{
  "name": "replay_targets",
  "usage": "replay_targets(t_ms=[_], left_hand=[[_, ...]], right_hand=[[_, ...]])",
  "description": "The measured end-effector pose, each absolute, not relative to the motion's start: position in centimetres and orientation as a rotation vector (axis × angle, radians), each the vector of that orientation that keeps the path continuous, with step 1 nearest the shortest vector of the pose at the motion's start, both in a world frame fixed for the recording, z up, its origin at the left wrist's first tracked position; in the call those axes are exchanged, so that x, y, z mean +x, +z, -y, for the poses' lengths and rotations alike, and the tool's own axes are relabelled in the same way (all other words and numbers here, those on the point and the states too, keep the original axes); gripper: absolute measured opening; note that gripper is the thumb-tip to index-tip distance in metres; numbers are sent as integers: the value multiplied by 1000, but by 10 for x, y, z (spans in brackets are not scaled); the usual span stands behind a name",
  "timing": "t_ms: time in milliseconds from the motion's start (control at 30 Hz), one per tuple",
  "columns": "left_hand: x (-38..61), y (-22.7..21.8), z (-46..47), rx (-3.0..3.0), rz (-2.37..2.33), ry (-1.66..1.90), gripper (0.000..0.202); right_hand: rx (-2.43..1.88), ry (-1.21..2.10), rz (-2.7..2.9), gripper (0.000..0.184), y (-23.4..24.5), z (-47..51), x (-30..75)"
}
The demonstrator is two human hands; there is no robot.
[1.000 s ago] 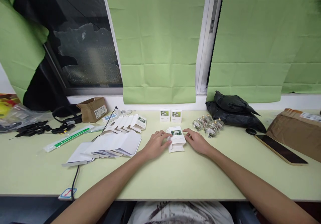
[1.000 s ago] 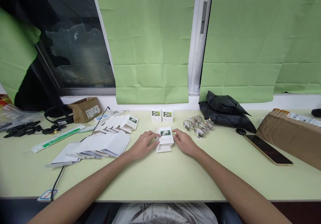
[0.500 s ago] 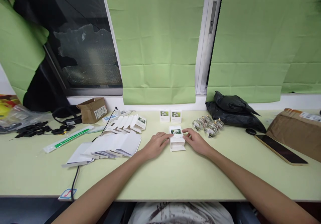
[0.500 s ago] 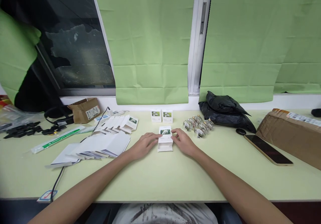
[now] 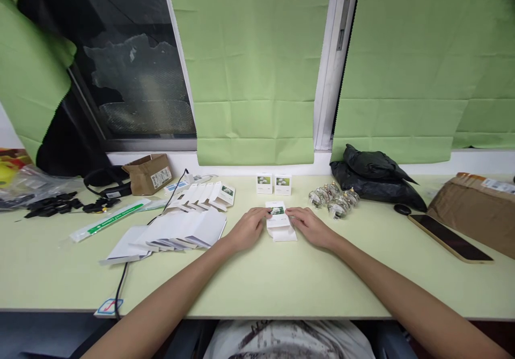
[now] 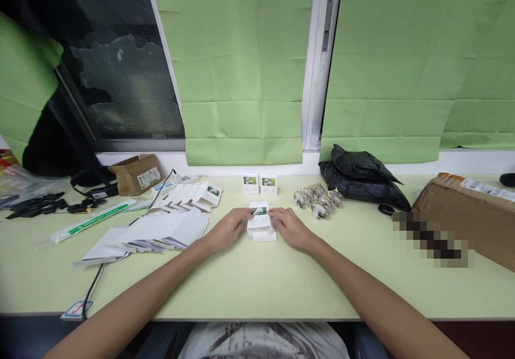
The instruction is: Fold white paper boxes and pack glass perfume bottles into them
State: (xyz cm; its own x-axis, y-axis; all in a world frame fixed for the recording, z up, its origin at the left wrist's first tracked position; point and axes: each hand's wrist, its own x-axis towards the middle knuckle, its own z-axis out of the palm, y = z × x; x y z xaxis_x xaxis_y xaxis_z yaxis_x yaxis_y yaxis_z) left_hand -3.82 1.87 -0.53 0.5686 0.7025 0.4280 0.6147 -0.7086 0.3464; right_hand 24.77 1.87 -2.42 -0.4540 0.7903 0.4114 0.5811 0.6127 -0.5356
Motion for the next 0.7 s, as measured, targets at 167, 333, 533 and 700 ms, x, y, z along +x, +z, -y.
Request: replay_targets(t_ms=[167, 333, 533, 700], left_hand=[[-38, -7, -20, 2668, -1120, 770, 35], [-39, -3, -15, 2632, -1098, 743, 34], [-34, 3, -8, 2491, -994, 876, 41], [-33, 5, -6, 2390, -956, 878, 41]], right_hand=[[-1109, 335, 2314, 41, -24, -14, 244], [-1126, 389, 2331, 41, -18, -9, 245], [-1058, 483, 2326, 54, -9, -7, 253], [-1058, 593, 2348, 62, -6, -10, 260]])
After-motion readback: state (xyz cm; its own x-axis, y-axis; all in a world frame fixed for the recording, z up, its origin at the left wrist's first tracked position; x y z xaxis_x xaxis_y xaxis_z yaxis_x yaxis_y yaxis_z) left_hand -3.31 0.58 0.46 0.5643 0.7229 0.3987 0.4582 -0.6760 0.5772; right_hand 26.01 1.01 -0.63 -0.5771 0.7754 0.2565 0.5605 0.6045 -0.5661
